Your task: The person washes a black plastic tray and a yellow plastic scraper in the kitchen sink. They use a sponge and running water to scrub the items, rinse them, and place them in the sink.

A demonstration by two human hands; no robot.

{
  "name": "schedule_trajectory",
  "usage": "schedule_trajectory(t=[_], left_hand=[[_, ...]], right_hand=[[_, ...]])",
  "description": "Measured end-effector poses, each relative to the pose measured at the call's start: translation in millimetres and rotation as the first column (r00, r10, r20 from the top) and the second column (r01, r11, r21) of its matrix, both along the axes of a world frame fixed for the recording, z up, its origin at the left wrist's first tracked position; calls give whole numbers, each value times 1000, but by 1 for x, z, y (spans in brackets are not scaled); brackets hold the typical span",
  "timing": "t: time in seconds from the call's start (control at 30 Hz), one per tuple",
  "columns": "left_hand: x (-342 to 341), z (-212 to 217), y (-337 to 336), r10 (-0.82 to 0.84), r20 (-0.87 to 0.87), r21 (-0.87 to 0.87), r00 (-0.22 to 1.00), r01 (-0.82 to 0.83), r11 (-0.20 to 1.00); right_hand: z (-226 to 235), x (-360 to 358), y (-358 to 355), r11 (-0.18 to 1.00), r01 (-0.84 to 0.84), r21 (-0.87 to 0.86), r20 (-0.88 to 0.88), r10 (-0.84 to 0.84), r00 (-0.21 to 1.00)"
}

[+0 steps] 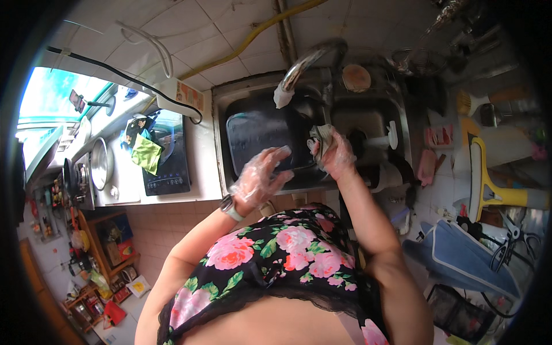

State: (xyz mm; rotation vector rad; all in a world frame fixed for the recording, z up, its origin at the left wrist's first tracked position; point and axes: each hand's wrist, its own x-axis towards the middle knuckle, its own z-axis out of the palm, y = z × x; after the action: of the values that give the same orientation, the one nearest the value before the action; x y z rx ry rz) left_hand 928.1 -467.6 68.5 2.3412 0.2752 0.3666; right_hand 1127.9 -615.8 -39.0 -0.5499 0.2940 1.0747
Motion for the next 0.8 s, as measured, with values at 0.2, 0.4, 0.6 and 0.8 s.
schedule_trajectory(t=[0.2, 0.4, 0.6, 0.8], left_hand=[[39, -14, -15, 65, -55, -470, 996, -83, 879], [43, -31, 0, 411, -8, -804, 912, -250, 539], [30, -35, 22, 532, -101, -817, 841, -376, 438], [22, -23, 35, 610, -78, -894, 788, -326, 307]], right_hand=[[18, -24, 22, 984, -167, 57, 127, 159, 979], [44, -41, 51, 962, -177, -207, 607, 268, 748], [51, -38, 65, 908, -38, -417, 678, 339, 652], [34, -33, 64, 906, 52, -420, 690, 282, 667]])
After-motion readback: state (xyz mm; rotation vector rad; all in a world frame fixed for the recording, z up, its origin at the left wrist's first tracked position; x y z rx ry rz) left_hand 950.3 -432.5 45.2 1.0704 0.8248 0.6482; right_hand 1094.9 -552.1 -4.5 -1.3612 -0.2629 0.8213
